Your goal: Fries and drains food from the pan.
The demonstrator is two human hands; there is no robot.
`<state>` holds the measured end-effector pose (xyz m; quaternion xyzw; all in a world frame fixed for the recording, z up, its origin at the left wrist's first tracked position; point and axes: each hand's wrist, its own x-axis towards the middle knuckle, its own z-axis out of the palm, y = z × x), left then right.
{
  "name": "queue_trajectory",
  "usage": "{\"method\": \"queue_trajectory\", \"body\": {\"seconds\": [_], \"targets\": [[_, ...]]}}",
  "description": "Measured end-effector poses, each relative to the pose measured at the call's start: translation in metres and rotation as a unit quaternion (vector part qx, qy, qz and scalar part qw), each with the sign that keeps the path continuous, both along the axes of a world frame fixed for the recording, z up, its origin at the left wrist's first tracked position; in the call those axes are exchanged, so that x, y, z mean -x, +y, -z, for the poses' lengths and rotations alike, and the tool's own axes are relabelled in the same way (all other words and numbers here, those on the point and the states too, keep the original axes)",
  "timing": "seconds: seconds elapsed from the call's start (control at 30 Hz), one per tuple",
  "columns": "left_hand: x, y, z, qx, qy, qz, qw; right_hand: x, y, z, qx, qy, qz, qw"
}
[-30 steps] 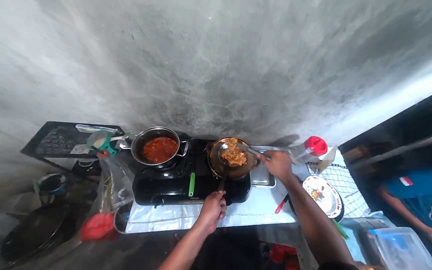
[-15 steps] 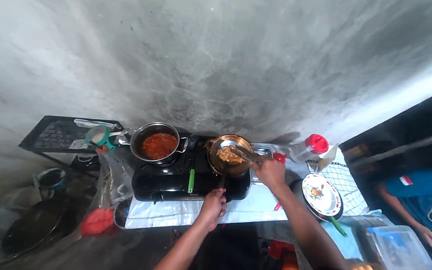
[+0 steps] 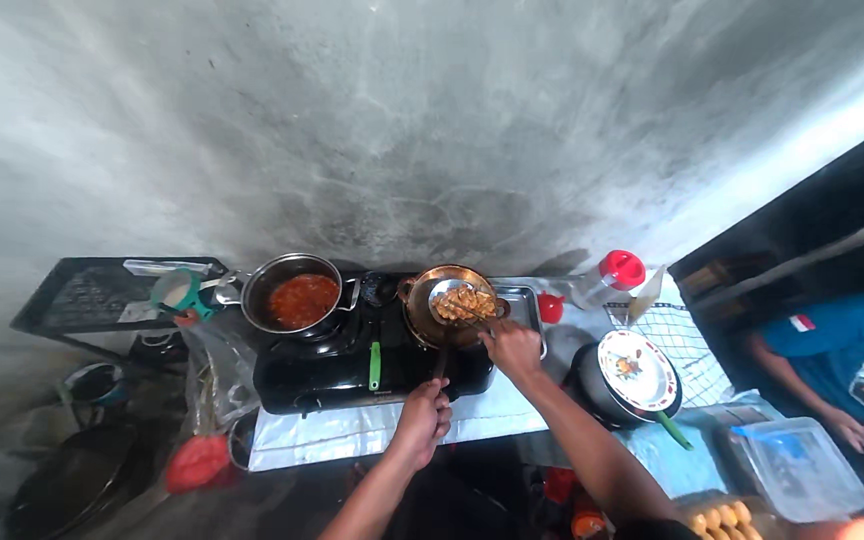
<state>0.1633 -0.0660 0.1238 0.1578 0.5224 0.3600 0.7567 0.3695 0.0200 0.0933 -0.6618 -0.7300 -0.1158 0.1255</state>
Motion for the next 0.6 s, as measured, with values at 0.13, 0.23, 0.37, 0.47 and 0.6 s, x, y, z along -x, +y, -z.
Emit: {"method": "queue_trajectory", "body": {"seconds": [0.13, 0.23, 0.37, 0.47, 0.6], "targets": [[-0.001, 0.001, -0.003, 0.009, -0.005, -0.004, 1.000, 0.004, 0.000, 0.002, 0.013, -0.007, 0.005, 1.000], [-0.001, 0.003, -0.001, 0.012, -0.009, -0.007, 1.000, 0.003, 0.000, 0.006, 0.006, -0.006, -0.002, 1.000], [0.004, 0.007, -0.003, 0.016, -0.003, -0.008, 1.000, -0.009, -0.001, 0.000, -0.021, 0.044, 0.019, 0.999], [0.009, 0.011, -0.014, -0.001, 0.005, -0.002, 1.000, -0.034, -0.001, -0.012, -0.032, 0.106, 0.112, 0.987], [0.017, 0.014, -0.044, -0.019, 0.007, 0.002, 1.000, -0.079, -0.006, 0.009, 0.056, 0.237, 0.271, 0.931]]}}
